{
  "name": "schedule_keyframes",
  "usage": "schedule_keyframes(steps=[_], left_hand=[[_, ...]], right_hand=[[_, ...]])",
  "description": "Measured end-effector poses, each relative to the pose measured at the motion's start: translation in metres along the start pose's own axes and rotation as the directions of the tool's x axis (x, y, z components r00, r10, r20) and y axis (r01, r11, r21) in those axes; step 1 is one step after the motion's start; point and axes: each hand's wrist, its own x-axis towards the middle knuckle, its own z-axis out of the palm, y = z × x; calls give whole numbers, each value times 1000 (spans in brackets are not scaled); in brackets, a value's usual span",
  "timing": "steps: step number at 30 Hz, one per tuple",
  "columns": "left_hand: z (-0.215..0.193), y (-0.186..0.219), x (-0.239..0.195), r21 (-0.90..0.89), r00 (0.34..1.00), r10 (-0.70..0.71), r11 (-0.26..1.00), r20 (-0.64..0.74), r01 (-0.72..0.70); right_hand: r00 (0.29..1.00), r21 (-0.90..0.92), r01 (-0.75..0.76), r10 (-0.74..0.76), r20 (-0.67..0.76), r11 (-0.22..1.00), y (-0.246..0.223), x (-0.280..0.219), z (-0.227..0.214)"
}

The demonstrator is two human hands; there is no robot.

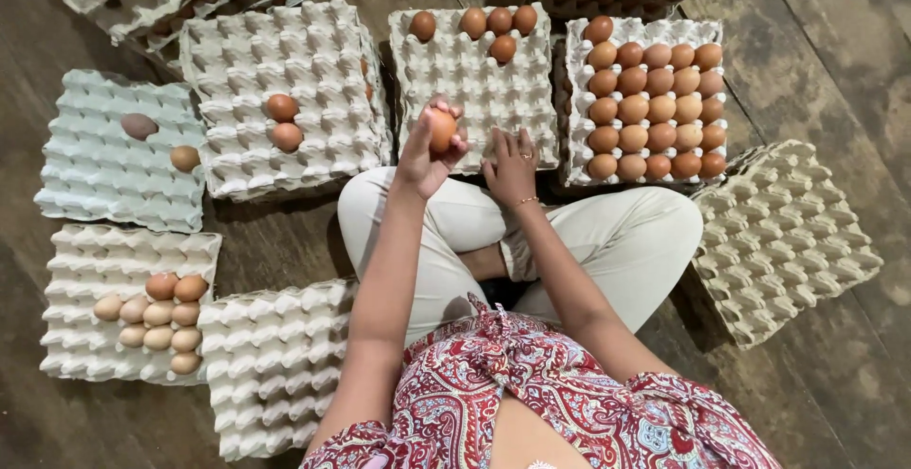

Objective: The person sits cross-legged on a wooden floor and sorts brown eggs by hand into empty egg cartons. They pick up eggs from partially filled trays and place them into empty slots in other trays, occasionally moving the cartons to organize the workspace.

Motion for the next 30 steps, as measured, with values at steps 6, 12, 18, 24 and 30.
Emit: schedule_keyframes(steps=[6, 12, 18, 24, 30], left_hand=[[-35, 50, 0, 75, 830, 329, 940, -451, -332], [-119, 118, -17, 738, 488, 871, -359, 46, 572], [-132, 121, -28, 480, 653, 755, -591, 48, 648], [-133, 121, -31, 508, 670, 738, -610, 84, 608], [-146, 121, -28, 507, 655, 744, -619, 134, 599]], right_hand=[[999, -26, 29, -30, -43, 999, 8, 0, 13], [996, -58, 30, -34, -78, 998, 7, -1, 15], [999, -28, -4, 3, -33, 1000, 3, -1, 9], [997, -2, -36, 35, -66, 999, 13, 17, 11], [959, 10, -69, 69, -275, 998, -11, 102, -38]])
